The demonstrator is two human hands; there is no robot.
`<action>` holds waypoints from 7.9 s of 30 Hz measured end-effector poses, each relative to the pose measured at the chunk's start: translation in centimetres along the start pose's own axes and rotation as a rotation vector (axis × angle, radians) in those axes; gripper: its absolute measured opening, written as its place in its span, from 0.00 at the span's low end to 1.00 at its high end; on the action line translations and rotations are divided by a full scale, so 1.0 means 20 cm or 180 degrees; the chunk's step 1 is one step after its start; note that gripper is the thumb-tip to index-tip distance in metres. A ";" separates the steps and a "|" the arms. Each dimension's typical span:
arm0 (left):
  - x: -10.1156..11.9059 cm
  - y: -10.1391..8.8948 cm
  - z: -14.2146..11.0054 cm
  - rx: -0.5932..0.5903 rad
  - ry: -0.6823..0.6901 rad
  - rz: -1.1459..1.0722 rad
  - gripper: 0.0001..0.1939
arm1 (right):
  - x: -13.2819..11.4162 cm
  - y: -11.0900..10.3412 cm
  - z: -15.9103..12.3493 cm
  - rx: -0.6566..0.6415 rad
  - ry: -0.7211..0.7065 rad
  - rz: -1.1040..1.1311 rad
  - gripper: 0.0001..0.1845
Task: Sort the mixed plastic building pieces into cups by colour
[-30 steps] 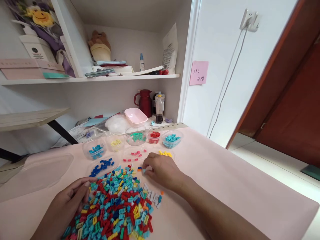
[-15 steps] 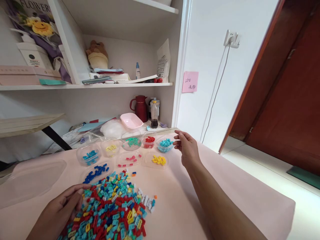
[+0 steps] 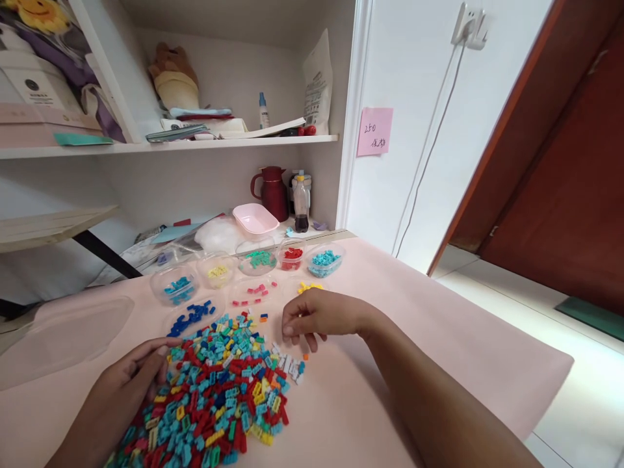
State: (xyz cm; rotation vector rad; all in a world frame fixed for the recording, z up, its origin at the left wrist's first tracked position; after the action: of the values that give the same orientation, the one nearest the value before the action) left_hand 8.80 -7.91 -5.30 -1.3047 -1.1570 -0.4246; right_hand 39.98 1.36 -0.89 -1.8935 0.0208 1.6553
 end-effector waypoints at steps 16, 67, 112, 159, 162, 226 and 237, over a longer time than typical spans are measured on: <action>0.01 0.01 -0.01 -0.0058 -0.0072 -0.0269 0.26 | -0.05 0.15 -0.05 -0.0994 0.0470 -0.0092 0.12; 0.02 0.01 -0.05 -0.0029 0.0069 0.0013 0.23 | 0.05 0.12 0.11 0.0567 0.0009 -0.2101 0.10; -0.08 -0.04 0.01 0.0839 0.0028 -0.1390 0.13 | -0.27 0.08 1.06 0.1920 -0.0218 -0.0127 0.06; -0.03 -0.04 0.01 0.0588 -0.0320 -0.0984 0.18 | 0.13 0.21 0.16 0.1324 -0.0204 -0.2540 0.22; -0.04 -0.04 0.01 0.0520 -0.0296 -0.0991 0.20 | 0.13 0.24 0.19 0.1114 -0.0042 -0.2994 0.25; -0.07 -0.04 0.01 0.0561 0.0021 -0.1450 0.15 | 0.07 0.02 0.26 0.2172 -0.0077 -0.0639 0.18; -0.04 -0.04 0.01 0.0527 -0.0059 -0.1294 0.18 | 0.12 0.13 0.20 0.1760 -0.0554 -0.1294 0.13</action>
State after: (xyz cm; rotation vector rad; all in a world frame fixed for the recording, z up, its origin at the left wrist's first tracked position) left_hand 7.68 -8.31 -5.55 -0.9302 -1.4465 -0.5986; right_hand 36.02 1.97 -4.20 -1.2399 0.0187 1.3512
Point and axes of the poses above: each hand's wrist, its own z-axis towards the middle knuckle, its own y-axis out of the palm, x = y × z, the point moved 3 cm from there along z, towards the middle knuckle, and after that the axes turned 12 degrees about -y, right-handed, at the moved point
